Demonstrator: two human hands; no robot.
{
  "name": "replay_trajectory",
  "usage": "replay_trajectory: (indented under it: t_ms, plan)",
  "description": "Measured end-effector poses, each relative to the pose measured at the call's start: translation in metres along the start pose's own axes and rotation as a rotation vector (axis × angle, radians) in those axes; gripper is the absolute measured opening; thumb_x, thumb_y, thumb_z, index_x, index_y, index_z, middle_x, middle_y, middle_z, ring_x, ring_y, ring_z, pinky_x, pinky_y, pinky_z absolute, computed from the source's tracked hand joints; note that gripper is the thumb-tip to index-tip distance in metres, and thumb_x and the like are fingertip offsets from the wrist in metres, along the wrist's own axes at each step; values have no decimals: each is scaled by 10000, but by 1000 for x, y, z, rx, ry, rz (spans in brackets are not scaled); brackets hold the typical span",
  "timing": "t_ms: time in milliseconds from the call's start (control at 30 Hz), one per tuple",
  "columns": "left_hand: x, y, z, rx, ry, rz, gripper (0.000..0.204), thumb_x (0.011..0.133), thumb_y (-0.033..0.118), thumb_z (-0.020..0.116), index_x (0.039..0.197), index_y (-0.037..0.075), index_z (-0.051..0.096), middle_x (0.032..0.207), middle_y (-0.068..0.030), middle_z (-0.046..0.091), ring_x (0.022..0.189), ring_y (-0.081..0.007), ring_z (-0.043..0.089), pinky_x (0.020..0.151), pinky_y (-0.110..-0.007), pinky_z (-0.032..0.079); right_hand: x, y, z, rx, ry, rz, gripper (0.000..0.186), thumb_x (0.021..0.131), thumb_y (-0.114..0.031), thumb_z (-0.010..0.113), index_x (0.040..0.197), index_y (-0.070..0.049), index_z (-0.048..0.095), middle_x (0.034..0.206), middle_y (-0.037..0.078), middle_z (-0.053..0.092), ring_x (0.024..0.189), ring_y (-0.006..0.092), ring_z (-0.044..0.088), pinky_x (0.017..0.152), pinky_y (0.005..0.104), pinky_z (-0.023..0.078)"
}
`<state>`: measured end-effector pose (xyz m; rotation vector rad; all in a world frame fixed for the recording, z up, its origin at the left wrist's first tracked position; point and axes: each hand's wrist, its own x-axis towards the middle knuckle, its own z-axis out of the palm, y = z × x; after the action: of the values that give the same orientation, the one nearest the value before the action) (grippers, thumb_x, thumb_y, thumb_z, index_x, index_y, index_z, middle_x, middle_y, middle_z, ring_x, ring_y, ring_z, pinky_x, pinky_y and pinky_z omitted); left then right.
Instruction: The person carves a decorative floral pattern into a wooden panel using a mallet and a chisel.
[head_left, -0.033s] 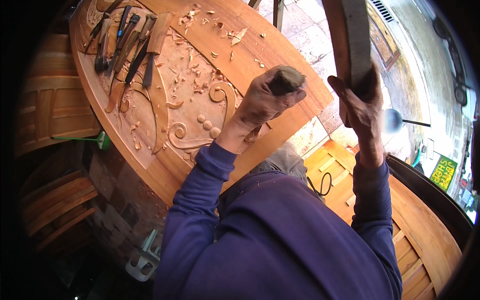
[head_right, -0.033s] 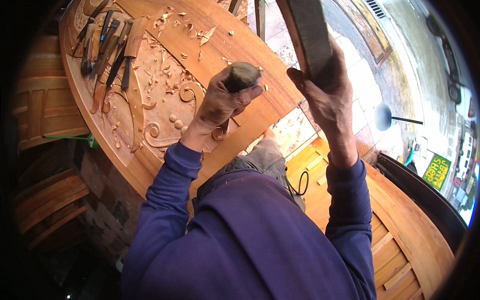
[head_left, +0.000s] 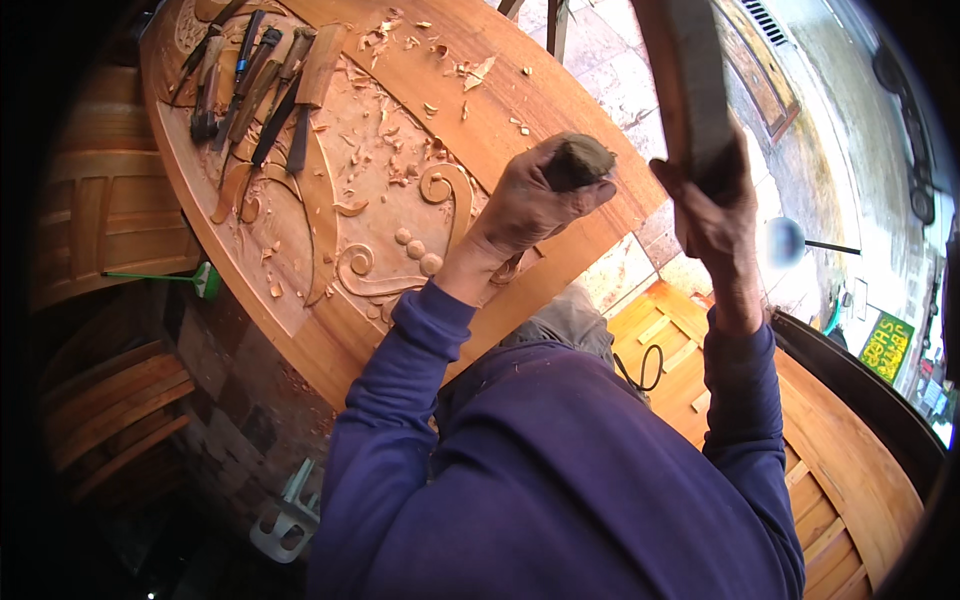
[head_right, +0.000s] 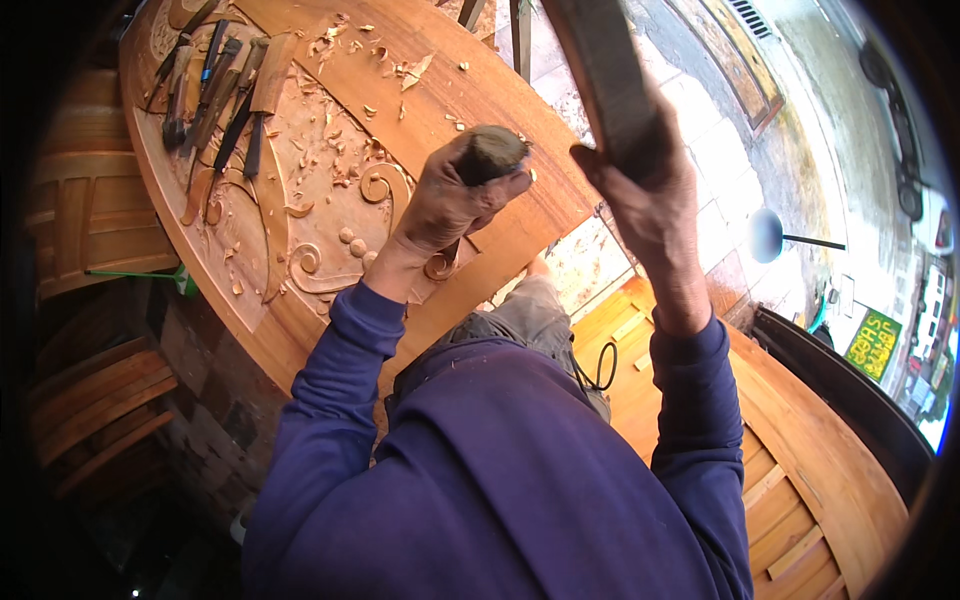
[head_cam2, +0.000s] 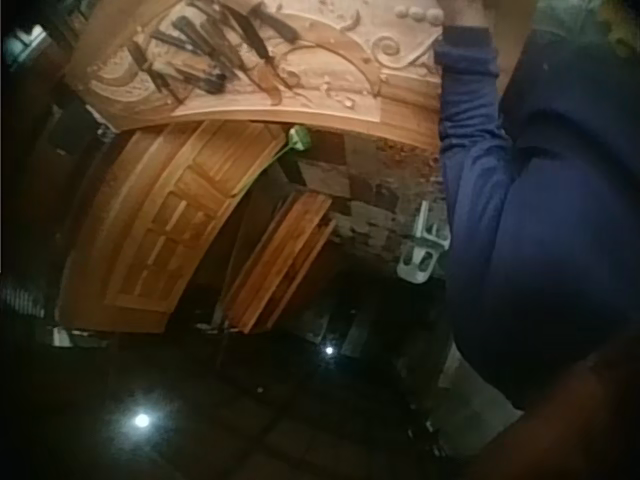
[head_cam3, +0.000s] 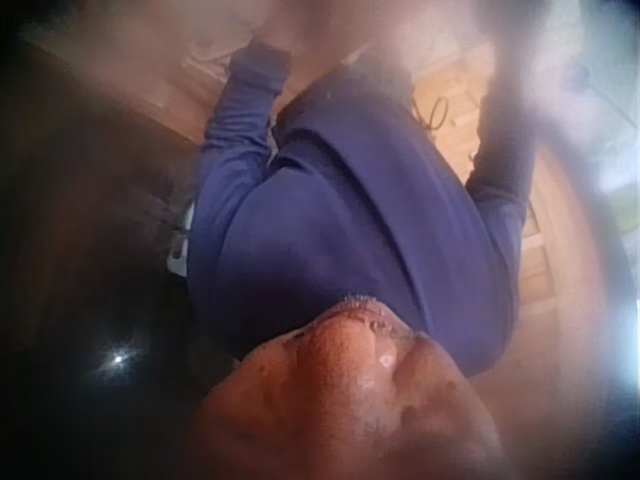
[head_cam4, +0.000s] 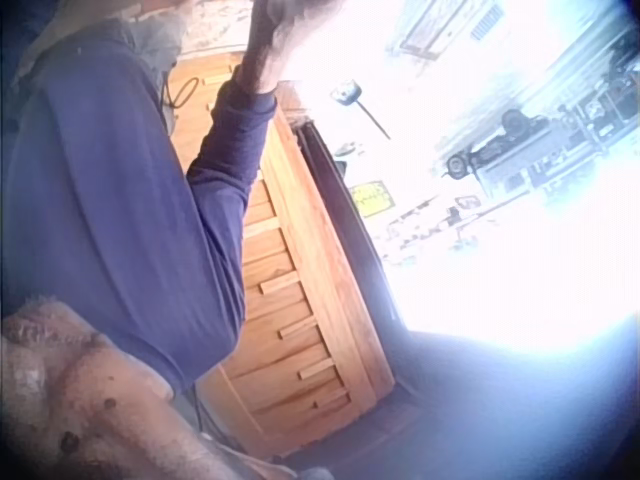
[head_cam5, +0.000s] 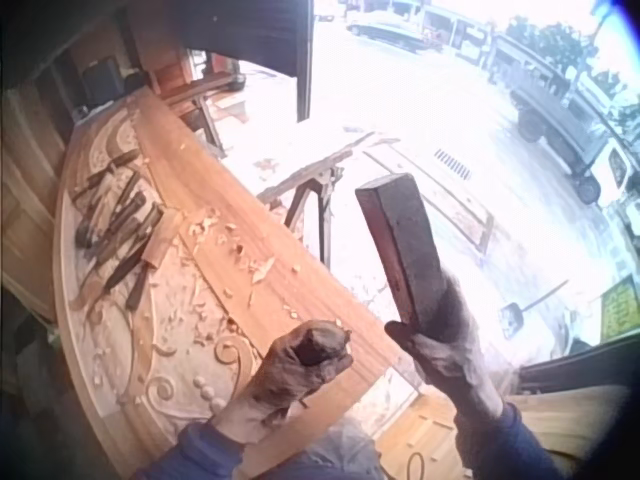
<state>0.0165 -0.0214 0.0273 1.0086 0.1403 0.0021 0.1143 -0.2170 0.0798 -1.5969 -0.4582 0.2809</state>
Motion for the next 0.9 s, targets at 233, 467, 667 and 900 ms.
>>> replay_trajectory:
  t_ms: [233,467,667,900]
  plan:
    - [4,3,-7,51,-93,-184,265,914,149,802,1116,60,655,713,87,565,501,18,406,435,-177,306,-23,23,-8,-568,-136,12,812,785,-86,805,1525,-234,504,1326,152,642,1216,317,635,1032,397,508]
    - [-44,89,-58,251,290,-1,357,912,307,816,1110,61,651,719,45,569,486,-1,451,388,-175,329,-54,49,-31,-338,7,237,820,805,-108,869,1525,-69,479,1393,121,622,1270,206,584,1090,364,455]
    - [-116,52,-64,90,812,388,366,1068,366,559,1282,70,557,776,-30,522,578,-109,478,493,-239,396,-57,50,-12,-215,-48,261,813,803,-79,876,1514,-28,484,1408,111,613,1284,193,569,1095,353,451]
    - [-170,6,-37,19,1143,551,481,1095,320,495,1488,79,358,1081,-153,602,967,-257,640,860,-390,546,-50,51,8,-238,-123,203,811,800,-41,857,1517,-25,479,1399,119,616,1297,202,560,1114,365,437]
